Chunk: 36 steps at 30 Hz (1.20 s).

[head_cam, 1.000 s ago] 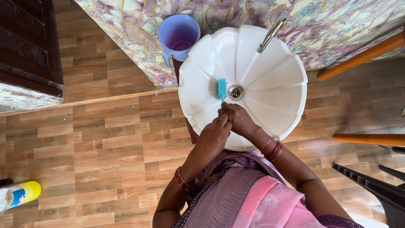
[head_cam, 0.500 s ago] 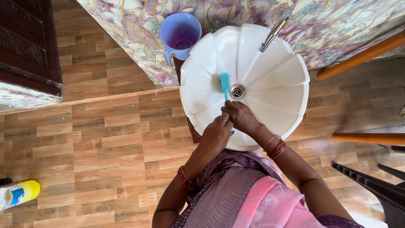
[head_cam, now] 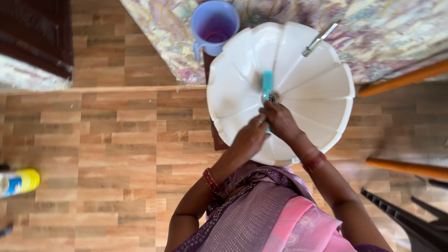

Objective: The person scrubs the inside of a white, flower-shaped sink using a blue scrub brush. They move the brush in circular and back-and-forth motions to clean the basin and the area around the drain.

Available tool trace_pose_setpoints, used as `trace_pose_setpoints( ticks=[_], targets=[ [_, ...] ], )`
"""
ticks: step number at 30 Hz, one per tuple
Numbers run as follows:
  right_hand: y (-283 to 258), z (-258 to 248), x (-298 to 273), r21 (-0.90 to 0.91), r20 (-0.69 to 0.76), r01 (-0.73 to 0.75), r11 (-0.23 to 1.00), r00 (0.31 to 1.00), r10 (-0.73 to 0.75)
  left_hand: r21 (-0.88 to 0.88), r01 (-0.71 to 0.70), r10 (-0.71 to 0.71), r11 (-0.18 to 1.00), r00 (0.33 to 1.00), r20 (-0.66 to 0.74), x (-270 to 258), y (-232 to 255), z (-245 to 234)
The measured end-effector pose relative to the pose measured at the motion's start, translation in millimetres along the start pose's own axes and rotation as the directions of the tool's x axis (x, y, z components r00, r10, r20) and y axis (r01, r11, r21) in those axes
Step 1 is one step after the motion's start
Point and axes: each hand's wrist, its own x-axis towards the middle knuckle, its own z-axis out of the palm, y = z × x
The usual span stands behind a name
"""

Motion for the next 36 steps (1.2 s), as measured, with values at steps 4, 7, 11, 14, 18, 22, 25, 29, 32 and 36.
trace_pose_setpoints(
  ticks=[4, 7, 11, 14, 18, 22, 25, 29, 32, 36],
  targets=[
    [36, -3, 0, 0.08, -0.048, 0.056, 0.995, 0.997, -0.052, 0.012, 0.014, -0.014, 1.0, 0.999, -0.04, 17, 5, 24],
    [55, -15, 32, -0.038, -0.096, 0.088, 0.995, 0.991, -0.091, 0.052, 0.044, -0.034, 0.998, 0.984, -0.175, 62, -9, 35],
    [63, -44, 32, -0.026, -0.019, 0.091, 0.996, 0.996, -0.091, -0.006, 0.17, -0.17, 0.985, 0.984, -0.047, 75, 6, 43],
    [62, -58, -8, 0.078, 0.107, 0.135, 0.988, 0.984, -0.143, -0.068, 0.311, -0.294, 0.948, 0.937, 0.189, 57, 46, 59],
    [77, -78, -34, 0.121, 0.087, 0.123, 0.985, 0.987, -0.134, -0.04, 0.204, -0.206, 0.978, 0.977, -0.053, 56, 73, 87],
    [116, -92, -1, 0.084, -0.034, 0.208, 0.975, 0.978, -0.206, 0.057, 0.185, -0.164, 0.981, 0.949, -0.269, 113, 54, 111],
    [136, -104, 7, 0.167, -0.063, 0.267, 0.949, 0.964, -0.26, 0.116, 0.183, -0.122, 0.976, 0.906, -0.405, 141, 58, 125],
    [161, -114, -28, 0.194, -0.089, 0.259, 0.946, 0.965, -0.246, -0.006, 0.319, -0.295, 0.948, 0.872, -0.391, 148, 89, 145],
    [184, -128, -54, 0.21, -0.158, 0.226, 0.951, 0.968, -0.196, -0.07, 0.191, -0.198, 0.979, 0.812, -0.549, 172, 97, 158],
    [202, -104, -42, 0.458, -0.171, 0.239, 0.856, 0.969, -0.179, -0.092, 0.217, -0.227, 0.972, 0.761, -0.608, 197, 85, 176]
  ],
)
